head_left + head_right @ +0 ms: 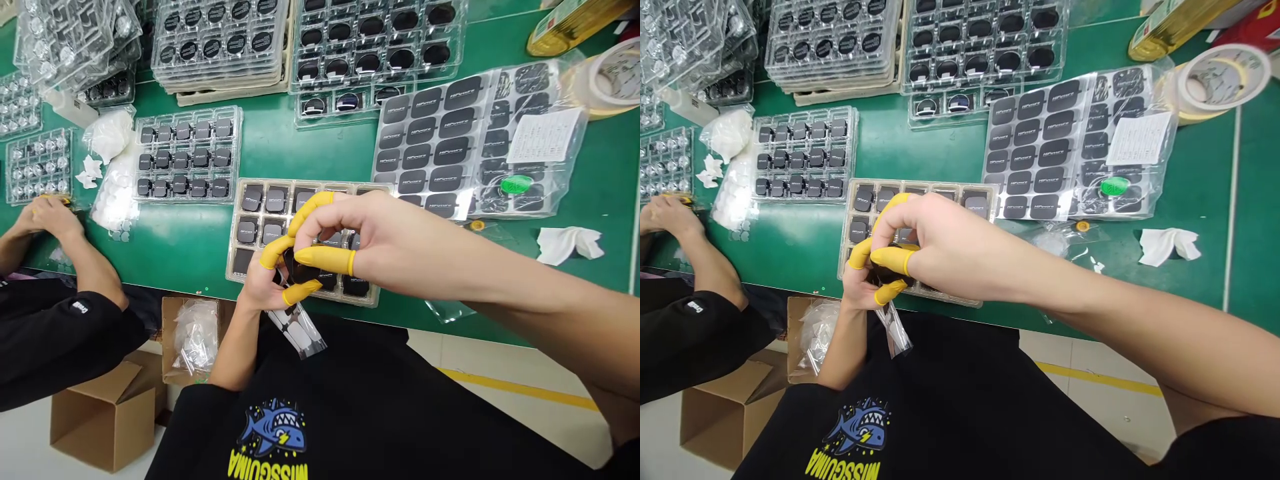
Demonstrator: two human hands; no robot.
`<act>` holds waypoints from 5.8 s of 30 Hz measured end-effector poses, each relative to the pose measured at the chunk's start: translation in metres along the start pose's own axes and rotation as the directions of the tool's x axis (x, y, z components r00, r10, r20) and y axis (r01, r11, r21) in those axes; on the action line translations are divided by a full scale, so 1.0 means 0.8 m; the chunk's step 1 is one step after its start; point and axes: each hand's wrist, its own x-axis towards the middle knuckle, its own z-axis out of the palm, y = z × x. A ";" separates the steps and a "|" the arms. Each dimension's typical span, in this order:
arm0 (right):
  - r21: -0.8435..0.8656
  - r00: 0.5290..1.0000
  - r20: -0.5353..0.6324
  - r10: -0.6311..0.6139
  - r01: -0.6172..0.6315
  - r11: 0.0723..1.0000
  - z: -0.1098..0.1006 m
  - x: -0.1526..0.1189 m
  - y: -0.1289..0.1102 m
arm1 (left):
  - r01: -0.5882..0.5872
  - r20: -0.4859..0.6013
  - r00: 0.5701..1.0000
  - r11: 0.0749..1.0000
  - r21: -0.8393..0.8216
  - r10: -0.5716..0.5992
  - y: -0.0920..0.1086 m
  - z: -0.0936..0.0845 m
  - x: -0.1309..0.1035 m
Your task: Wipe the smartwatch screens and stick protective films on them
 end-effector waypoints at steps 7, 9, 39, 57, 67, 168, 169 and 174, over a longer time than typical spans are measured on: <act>0.029 0.999 0.020 0.026 -0.027 0.999 0.005 0.001 0.005 | -0.027 -0.023 0.999 0.998 0.065 0.029 0.002 -0.003 0.003; 0.035 1.000 0.003 0.018 -0.018 0.999 0.008 -0.001 0.009 | -0.037 -0.025 0.999 0.998 0.052 0.038 0.001 -0.003 0.002; 0.034 1.000 -0.005 -0.013 0.013 0.999 0.011 0.002 0.013 | -0.026 0.022 0.999 1.000 0.012 0.026 0.002 -0.008 0.001; 0.043 0.999 0.032 -0.035 0.034 0.999 0.009 0.002 0.012 | -0.058 0.019 0.998 0.998 0.019 0.057 0.005 -0.007 -0.002; 0.044 0.998 0.046 -0.037 0.035 0.998 0.009 0.002 0.012 | -0.185 0.051 0.982 0.983 0.013 0.184 0.016 -0.009 0.002; 0.092 0.566 -0.626 0.537 -0.631 0.771 0.030 -0.151 0.179 | 0.342 0.255 0.727 0.658 0.671 -0.638 0.058 -0.159 0.004; 0.092 0.551 -0.630 0.548 -0.647 0.757 0.032 -0.155 0.184 | 0.349 0.211 0.716 0.604 0.717 -0.665 0.062 -0.157 0.005; 0.027 0.522 -0.678 0.518 -0.686 0.727 0.043 -0.172 0.208 | 0.339 -0.020 0.677 0.288 0.896 -0.736 0.084 -0.138 0.001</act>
